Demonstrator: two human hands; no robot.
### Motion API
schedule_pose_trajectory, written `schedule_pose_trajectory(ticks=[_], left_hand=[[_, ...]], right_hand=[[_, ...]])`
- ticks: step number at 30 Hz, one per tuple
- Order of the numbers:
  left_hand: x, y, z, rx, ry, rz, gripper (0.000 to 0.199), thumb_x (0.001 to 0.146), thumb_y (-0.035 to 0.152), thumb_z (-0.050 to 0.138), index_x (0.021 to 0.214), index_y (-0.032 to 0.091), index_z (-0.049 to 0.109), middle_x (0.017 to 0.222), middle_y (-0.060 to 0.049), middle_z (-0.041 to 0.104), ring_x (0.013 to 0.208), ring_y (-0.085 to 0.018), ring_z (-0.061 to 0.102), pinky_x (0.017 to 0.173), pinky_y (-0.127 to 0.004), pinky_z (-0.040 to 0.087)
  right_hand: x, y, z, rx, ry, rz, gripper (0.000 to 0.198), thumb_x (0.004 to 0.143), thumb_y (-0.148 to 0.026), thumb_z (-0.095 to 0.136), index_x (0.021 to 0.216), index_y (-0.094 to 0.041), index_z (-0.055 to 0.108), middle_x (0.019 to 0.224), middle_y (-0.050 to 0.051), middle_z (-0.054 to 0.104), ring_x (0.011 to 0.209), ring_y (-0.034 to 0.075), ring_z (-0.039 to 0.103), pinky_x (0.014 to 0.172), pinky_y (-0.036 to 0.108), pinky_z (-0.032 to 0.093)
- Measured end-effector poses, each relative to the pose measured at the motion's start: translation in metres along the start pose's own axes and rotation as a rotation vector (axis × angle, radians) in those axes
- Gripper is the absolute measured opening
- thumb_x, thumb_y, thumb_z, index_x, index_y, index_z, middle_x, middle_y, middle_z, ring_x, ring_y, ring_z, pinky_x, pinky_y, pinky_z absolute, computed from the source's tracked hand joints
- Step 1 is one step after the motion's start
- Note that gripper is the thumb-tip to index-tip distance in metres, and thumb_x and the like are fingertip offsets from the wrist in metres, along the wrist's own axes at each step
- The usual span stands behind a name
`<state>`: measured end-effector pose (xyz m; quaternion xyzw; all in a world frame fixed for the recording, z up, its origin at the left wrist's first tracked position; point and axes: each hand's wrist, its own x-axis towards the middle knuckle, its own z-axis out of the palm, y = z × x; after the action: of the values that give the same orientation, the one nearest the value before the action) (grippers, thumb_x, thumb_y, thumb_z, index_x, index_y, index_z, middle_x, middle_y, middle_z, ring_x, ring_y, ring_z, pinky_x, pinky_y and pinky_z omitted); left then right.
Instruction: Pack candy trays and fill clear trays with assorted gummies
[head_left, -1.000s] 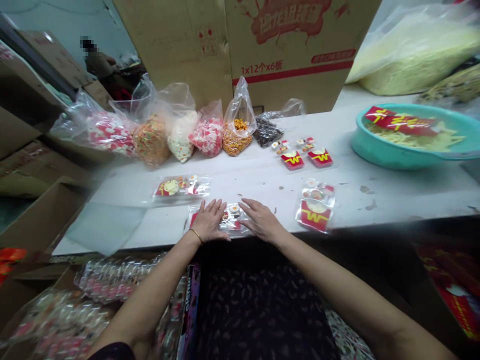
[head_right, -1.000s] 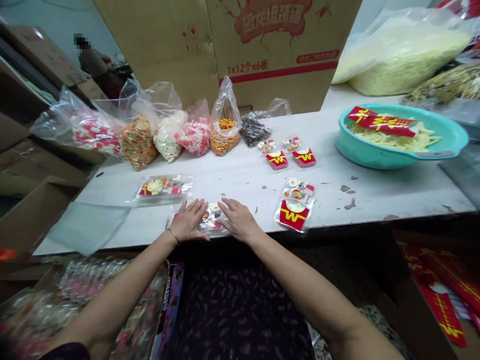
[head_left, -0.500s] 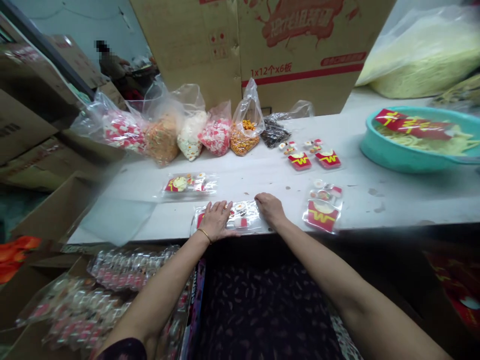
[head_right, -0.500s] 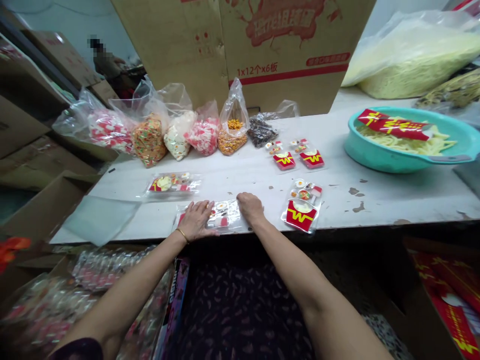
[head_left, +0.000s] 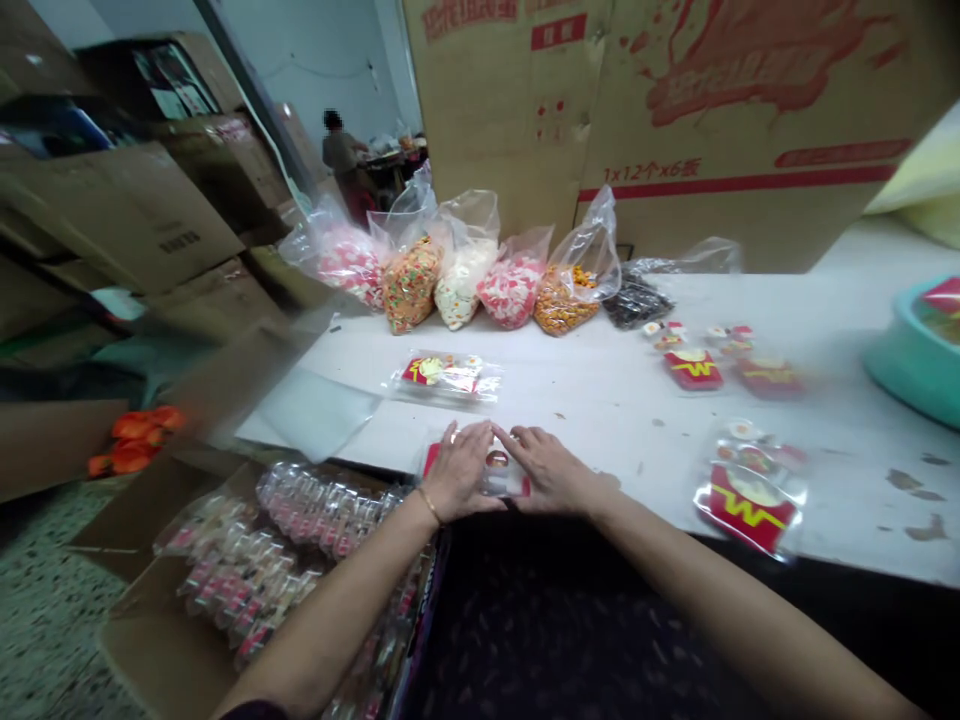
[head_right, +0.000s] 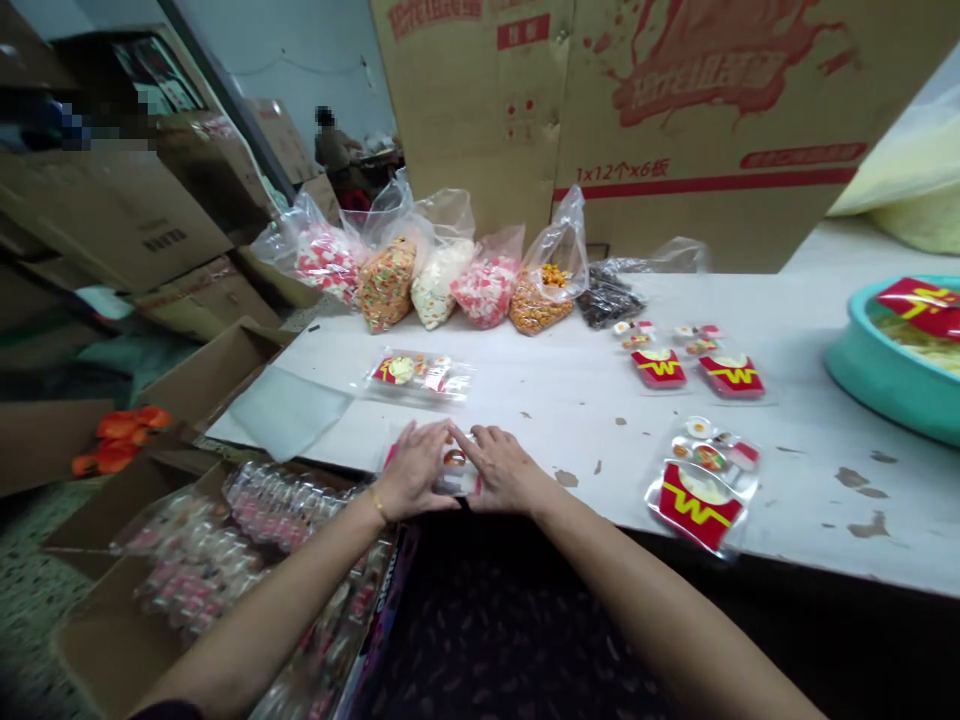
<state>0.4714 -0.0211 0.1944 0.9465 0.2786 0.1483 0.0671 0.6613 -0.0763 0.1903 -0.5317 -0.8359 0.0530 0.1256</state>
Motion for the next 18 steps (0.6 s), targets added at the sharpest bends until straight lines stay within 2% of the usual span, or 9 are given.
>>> schedule_pose_trajectory(ticks=[1, 3, 5, 6, 7, 9, 12, 15, 18], left_hand=[[-0.009, -0.008, -0.012, -0.031, 0.105, -0.071, 0.090, 0.055, 0.056, 0.064, 0.127, 0.014, 0.030, 0.132, -0.020, 0.036, 0.124, -0.033, 0.029, 0.104, -0.053, 0.012], [-0.029, -0.027, -0.031, -0.123, 0.387, -0.311, 0.078, 0.065, 0.051, 0.059, 0.127, 0.017, 0.028, 0.135, -0.018, 0.031, 0.126, -0.031, 0.027, 0.104, -0.051, 0.016], [-0.047, -0.047, -0.038, -0.298, 0.621, -0.554, 0.061, 0.076, 0.043, 0.052, 0.127, 0.020, 0.027, 0.133, -0.015, 0.035, 0.123, -0.026, 0.033, 0.103, -0.045, 0.026], [-0.054, -0.056, -0.037, -0.419, 0.675, -0.637, 0.055, 0.079, 0.039, 0.048, 0.127, 0.021, 0.027, 0.130, -0.014, 0.039, 0.120, -0.024, 0.038, 0.100, -0.043, 0.031], [-0.059, -0.064, -0.033, -0.542, 0.683, -0.689, 0.051, 0.082, 0.037, 0.045, 0.127, 0.021, 0.027, 0.126, -0.014, 0.043, 0.116, -0.022, 0.043, 0.098, -0.042, 0.035], [-0.061, -0.075, -0.019, -0.743, 0.610, -0.722, 0.049, 0.083, 0.035, 0.042, 0.128, 0.021, 0.027, 0.122, -0.014, 0.047, 0.110, -0.021, 0.049, 0.094, -0.041, 0.040], [-0.046, -0.083, 0.001, -0.840, 0.489, -0.717, 0.056, 0.082, 0.035, 0.044, 0.133, 0.022, 0.023, 0.129, -0.015, 0.042, 0.112, -0.022, 0.048, 0.091, -0.042, 0.042], [-0.021, -0.086, 0.009, -0.826, 0.401, -0.705, 0.061, 0.078, 0.038, 0.050, 0.133, 0.024, 0.027, 0.137, -0.014, 0.031, 0.117, -0.025, 0.043, 0.088, -0.040, 0.044], [0.000, -0.096, 0.010, -0.721, 0.359, -0.698, 0.060, 0.074, 0.040, 0.055, 0.128, 0.020, 0.037, 0.133, -0.015, 0.033, 0.110, -0.025, 0.048, 0.081, -0.037, 0.048]], right_hand=[[0.012, 0.001, -0.008, -0.015, 0.024, -0.014, 0.095, 0.060, -0.044, 0.062, 0.139, -0.018, 0.015, 0.121, 0.016, 0.040, 0.104, 0.030, 0.040, 0.086, 0.042, 0.035], [0.043, 0.009, -0.026, -0.047, 0.071, -0.013, 0.092, 0.061, -0.045, 0.062, 0.138, -0.021, 0.019, 0.123, 0.015, 0.038, 0.104, 0.031, 0.039, 0.086, 0.042, 0.035], [0.082, 0.018, -0.039, -0.065, 0.099, 0.025, 0.089, 0.062, -0.047, 0.062, 0.137, -0.023, 0.022, 0.124, 0.015, 0.038, 0.105, 0.032, 0.038, 0.086, 0.042, 0.035], [0.102, 0.022, -0.043, -0.067, 0.098, 0.043, 0.088, 0.063, -0.048, 0.061, 0.137, -0.023, 0.023, 0.123, 0.015, 0.038, 0.105, 0.032, 0.039, 0.085, 0.042, 0.035], [0.123, 0.025, -0.044, -0.067, 0.088, 0.055, 0.087, 0.063, -0.050, 0.061, 0.137, -0.023, 0.024, 0.123, 0.015, 0.039, 0.105, 0.032, 0.039, 0.085, 0.041, 0.036], [0.159, 0.031, -0.039, -0.070, 0.040, 0.071, 0.086, 0.064, -0.051, 0.060, 0.137, -0.024, 0.025, 0.122, 0.015, 0.040, 0.106, 0.031, 0.040, 0.084, 0.040, 0.036], [0.193, 0.040, -0.023, -0.102, -0.110, 0.133, 0.084, 0.062, -0.054, 0.062, 0.135, -0.027, 0.028, 0.125, 0.014, 0.040, 0.109, 0.032, 0.041, 0.087, 0.042, 0.035], [0.205, 0.048, -0.012, -0.134, -0.216, 0.185, 0.085, 0.062, -0.059, 0.060, 0.135, -0.031, 0.026, 0.136, 0.012, 0.031, 0.119, 0.035, 0.033, 0.093, 0.050, 0.027], [0.197, 0.053, -0.015, -0.129, -0.162, 0.158, 0.091, 0.062, -0.064, 0.057, 0.137, -0.029, 0.019, 0.144, 0.010, 0.019, 0.127, 0.036, 0.019, 0.096, 0.055, 0.020]])
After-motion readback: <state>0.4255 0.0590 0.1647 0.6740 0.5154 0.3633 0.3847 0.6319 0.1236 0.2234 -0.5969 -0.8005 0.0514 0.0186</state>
